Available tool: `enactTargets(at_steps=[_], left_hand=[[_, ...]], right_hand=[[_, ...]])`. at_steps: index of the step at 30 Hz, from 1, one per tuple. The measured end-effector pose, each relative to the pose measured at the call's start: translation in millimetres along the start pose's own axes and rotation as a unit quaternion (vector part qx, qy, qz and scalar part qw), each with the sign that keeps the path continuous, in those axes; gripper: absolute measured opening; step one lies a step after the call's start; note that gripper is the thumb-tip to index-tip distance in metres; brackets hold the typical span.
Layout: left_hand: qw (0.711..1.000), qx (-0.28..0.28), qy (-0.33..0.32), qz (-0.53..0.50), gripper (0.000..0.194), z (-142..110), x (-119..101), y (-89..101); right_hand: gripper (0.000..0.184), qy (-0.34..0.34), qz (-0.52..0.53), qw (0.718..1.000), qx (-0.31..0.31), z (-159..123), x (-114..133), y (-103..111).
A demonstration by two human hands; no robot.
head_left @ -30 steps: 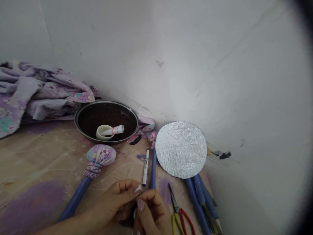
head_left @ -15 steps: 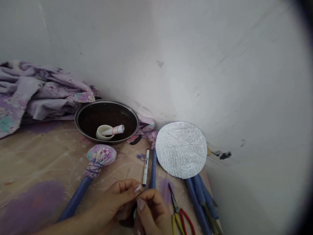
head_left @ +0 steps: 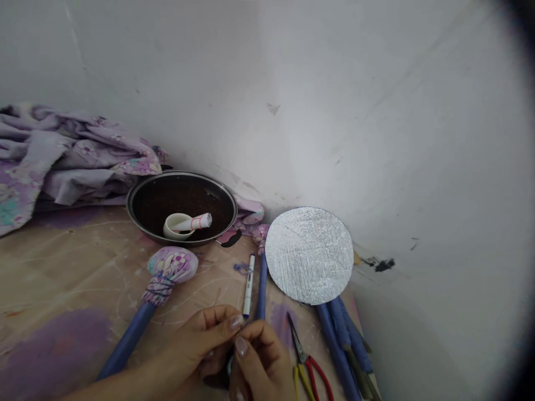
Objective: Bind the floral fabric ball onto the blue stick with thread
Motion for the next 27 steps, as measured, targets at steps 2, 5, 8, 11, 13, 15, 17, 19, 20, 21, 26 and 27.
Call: enactTargets(at_steps=[2,5,8,11,13,15,17,19,20,21,26,27], left_hand=[[1.0,0.001,0.007,0.001,0.095,1.1,-0.4,-1.7],[1.0,-0.004,0.01,-0.015,0.093,0.5,-0.8,-3.4],[0.999,-0.008,0.0,-0.033,0.089,1.6,1.8,-0.7],[1.0,-0.013,-0.007,-0.022,0.083,5.3,7.3,7.1],[1.0,-0.014,-0.009,-0.001,0.08,6.1,9.3,11.7],[1.0,-0.018,-0.016,0.018,0.076,4.1,8.0,14.0],[0.999,-0.028,-0.022,0.028,0.073,0.6,5.3,14.7],[0.999,-0.041,-0.019,0.029,0.074,-2.0,3.9,15.6],[0.999,-0.042,-0.015,0.029,0.075,-2.3,4.2,16.1],[0.999,-0.04,-0.011,0.03,0.077,-2.0,4.9,16.6],[0.998,-0.011,-0.025,0.052,0.073,2.8,4.8,16.5],[0.998,-0.01,-0.029,0.059,0.074,3.3,3.1,15.1]], right_hand=[[0.082,-0.004,0.004,1.0,0.009,1.0,1.3,0.5],[0.081,-0.015,0.014,1.0,0.016,1.7,5.8,0.4],[0.081,-0.031,0.027,0.999,0.021,1.7,11.1,-0.4],[0.081,-0.043,0.033,0.998,0.03,1.6,14.2,-1.5],[0.081,-0.045,0.037,0.998,0.037,1.9,14.7,-2.1],[0.081,-0.043,0.042,0.997,0.04,2.3,14.5,-2.2],[0.08,-0.04,0.047,0.997,0.038,2.5,14.0,-1.9],[0.079,-0.038,0.05,0.997,0.033,2.4,13.7,-1.4],[0.079,-0.038,0.052,0.997,0.031,2.2,13.6,-1.1],[0.079,-0.039,0.055,0.997,0.03,2.0,13.5,-0.9],[0.078,-0.046,0.054,0.997,0.031,1.6,11.3,1.7],[0.079,-0.046,0.049,0.997,0.032,1.8,10.8,2.5]])
Point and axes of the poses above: each hand's wrist, its own z-axis towards the middle knuckle, its own y-axis out of the back of the hand, x = y × z, the point moved 5 cm from there along z, towards the middle knuckle, and after that the axes turned 2 degrees about x, right-handed, at the moved point
